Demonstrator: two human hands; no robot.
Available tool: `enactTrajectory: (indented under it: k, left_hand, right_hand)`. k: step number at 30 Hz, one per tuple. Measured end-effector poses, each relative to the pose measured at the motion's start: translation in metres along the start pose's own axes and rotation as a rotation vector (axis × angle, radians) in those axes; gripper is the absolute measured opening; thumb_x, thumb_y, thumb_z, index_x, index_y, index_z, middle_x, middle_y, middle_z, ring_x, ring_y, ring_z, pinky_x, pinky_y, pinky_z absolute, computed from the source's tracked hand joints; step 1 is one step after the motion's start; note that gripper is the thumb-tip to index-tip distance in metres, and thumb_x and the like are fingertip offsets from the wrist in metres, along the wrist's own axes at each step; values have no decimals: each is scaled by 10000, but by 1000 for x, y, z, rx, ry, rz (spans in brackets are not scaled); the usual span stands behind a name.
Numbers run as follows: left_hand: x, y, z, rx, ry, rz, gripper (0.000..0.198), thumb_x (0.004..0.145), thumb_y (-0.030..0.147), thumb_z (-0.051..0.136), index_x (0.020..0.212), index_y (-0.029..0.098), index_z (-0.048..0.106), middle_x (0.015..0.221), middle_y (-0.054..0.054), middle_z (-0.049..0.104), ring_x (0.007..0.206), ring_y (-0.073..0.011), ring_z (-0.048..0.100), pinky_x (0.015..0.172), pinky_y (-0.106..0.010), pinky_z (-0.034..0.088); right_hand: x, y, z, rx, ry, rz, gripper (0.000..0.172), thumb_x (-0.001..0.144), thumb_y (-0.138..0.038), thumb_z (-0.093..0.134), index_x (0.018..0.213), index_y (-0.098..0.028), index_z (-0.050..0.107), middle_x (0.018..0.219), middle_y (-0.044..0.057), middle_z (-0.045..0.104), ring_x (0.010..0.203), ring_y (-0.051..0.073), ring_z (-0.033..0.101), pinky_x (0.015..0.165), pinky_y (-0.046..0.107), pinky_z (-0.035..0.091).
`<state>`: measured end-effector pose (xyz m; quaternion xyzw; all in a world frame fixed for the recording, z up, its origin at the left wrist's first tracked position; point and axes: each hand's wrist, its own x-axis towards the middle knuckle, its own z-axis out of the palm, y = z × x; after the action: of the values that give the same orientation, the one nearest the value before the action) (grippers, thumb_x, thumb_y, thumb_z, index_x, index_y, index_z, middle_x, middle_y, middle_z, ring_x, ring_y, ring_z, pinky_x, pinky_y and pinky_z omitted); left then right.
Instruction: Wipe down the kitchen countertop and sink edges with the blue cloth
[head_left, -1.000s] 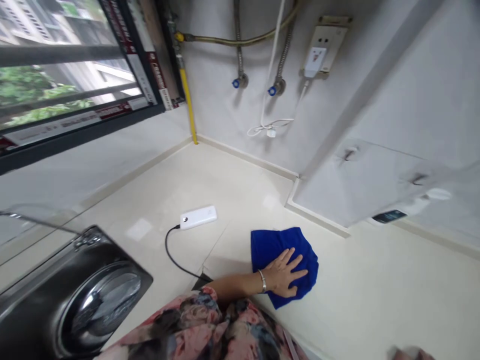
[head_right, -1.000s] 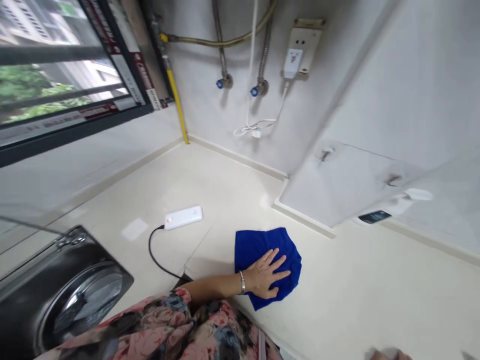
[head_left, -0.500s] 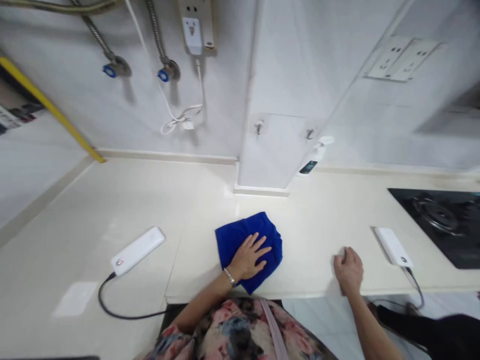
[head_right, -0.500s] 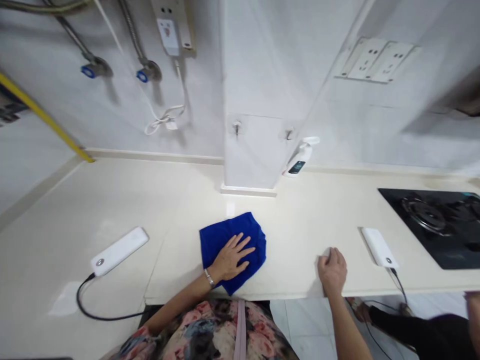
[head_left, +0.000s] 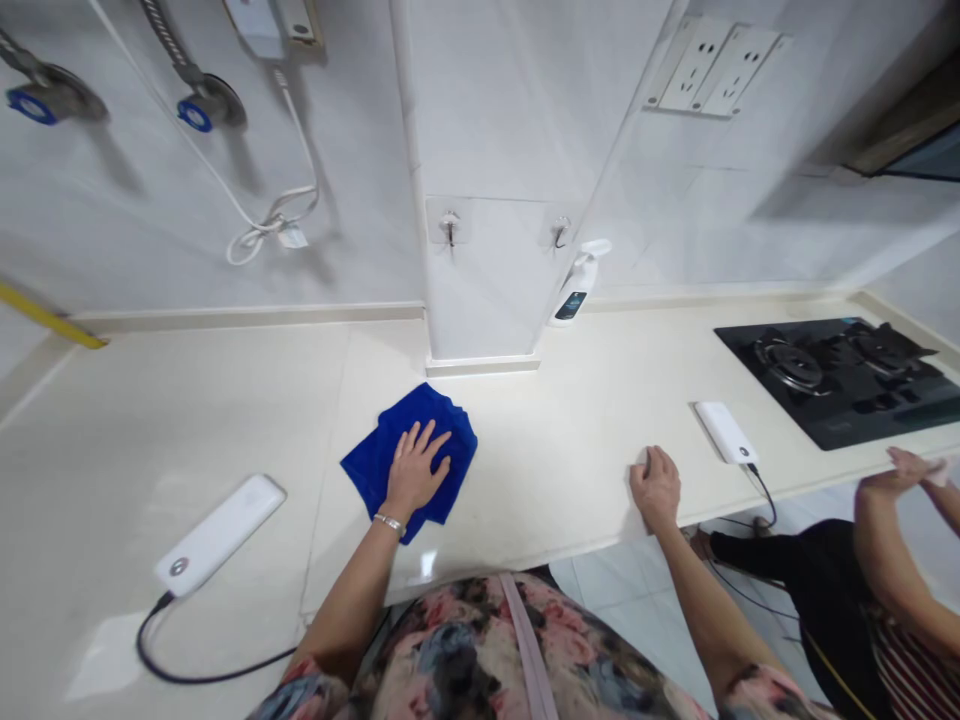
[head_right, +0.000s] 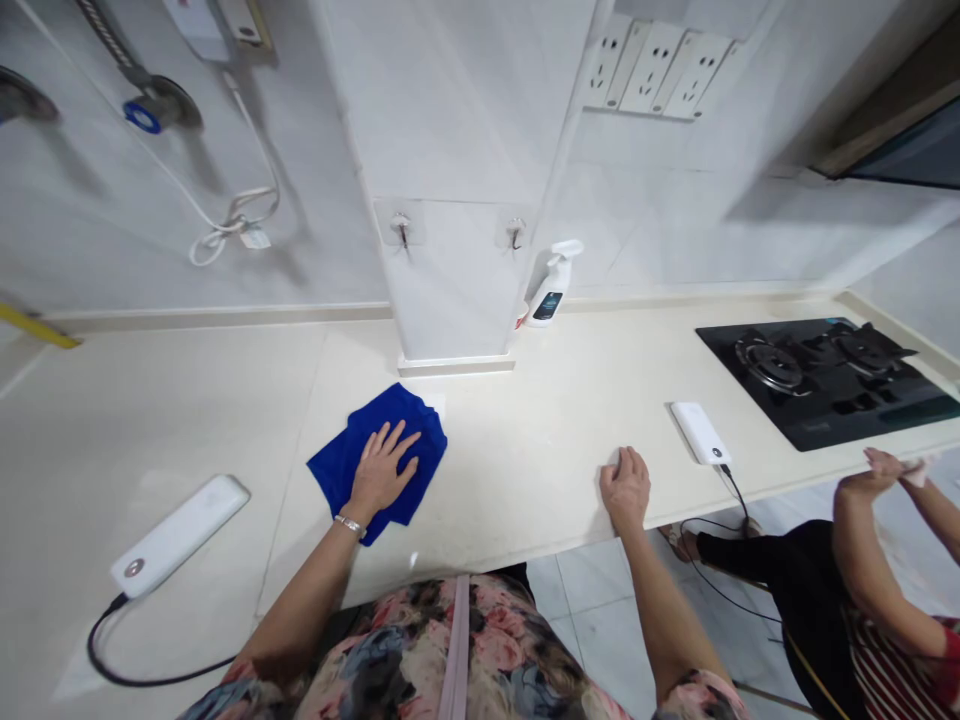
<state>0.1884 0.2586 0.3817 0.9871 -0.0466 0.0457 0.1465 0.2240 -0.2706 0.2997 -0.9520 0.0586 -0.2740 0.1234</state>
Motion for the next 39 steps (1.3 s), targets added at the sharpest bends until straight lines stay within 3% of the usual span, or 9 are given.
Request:
enactTrajectory:
  k: [9,18,28,34,39]
  left_hand:
    - [50,9,11,51,43,-236,595,1015,436,415,1579,267,509,1745,-62,259,1632,-367,122,1315,-614,153]
    - [77,50,32,57,23,-276,688,1006,428,447,1642,172,395,1756,-154,178,1614,-468,32,1287,-687,126]
    - [107,119,57,-24,-59,-9,721,973,417,517,1641,172,399,1765,-124,152,1616,-464,3,1310,-660,77]
    - [135,163,77,-104,-160,309,739,963,470,550,1644,229,397,1774,-78,141,1628,-418,-11,1334,-609,68]
    - [161,181,87,-138,-219,536,698,957,462,565,1616,264,447,1764,-73,188,1632,-401,50,1327,-613,98]
  right_hand:
    - [-1,-8,1,5,21,18,509,916,-276,433,1338,-63,621,1405,240,584,1348,354,507,1147,560,459]
    - [-1,-12,1,2,17,20,497,926,-275,420,1344,-70,595,1424,229,572,1364,323,492,1177,521,437]
    - [-3,-15,-1,-31,12,25,483,961,-266,409,1377,-91,581,1451,205,566,1389,317,481,1176,527,441]
    - [-1,-15,-1,-68,59,-17,474,933,-237,430,1347,-84,602,1413,203,591,1344,318,521,1138,531,481]
    - [1,-17,-2,-64,52,-20,477,928,-221,434,1354,-83,599,1423,198,583,1347,312,518,1143,524,485]
